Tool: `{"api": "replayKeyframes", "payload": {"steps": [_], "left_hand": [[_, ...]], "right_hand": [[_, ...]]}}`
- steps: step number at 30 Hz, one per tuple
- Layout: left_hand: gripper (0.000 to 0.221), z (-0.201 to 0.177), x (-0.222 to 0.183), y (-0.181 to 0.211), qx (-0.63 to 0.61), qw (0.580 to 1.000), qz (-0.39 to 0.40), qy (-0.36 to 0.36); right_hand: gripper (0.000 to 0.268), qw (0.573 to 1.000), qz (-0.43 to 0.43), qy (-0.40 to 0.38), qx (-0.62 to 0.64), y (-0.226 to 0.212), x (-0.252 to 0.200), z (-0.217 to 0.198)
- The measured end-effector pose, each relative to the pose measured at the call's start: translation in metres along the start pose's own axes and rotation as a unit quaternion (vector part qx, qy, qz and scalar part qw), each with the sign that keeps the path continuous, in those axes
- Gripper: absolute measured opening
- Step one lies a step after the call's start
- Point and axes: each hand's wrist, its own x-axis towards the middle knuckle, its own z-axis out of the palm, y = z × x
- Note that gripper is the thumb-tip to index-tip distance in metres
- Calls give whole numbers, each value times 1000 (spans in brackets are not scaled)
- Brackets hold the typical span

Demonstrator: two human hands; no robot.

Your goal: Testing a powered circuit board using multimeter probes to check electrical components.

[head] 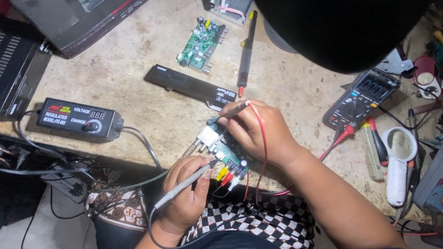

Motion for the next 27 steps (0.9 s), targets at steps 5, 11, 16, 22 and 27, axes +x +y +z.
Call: {"api": "replayKeyframes", "payload": {"steps": [5, 11, 16, 22, 27], "left_hand": [[18, -4, -8, -6, 13, 999, -6, -49], [20, -4, -16, -14, 25, 996, -23, -82], [20, -4, -17, -15, 27, 996, -25, -84], [20, -5, -17, -15, 32, 996, -27, -84], [20, -5, -16, -14, 29, 996, -25, -86]], "right_hand": [[13, 1000, 8, -14, -19, 2, -2, 1], [14, 999, 31, -32, -29, 1, -4, 3], [12, 1000, 8, -17, -20, 2, -4, 4], [9, 999, -14, -22, -22, 0, -4, 3], [9, 1000, -15, -19, -19, 0, -4, 3]]}}
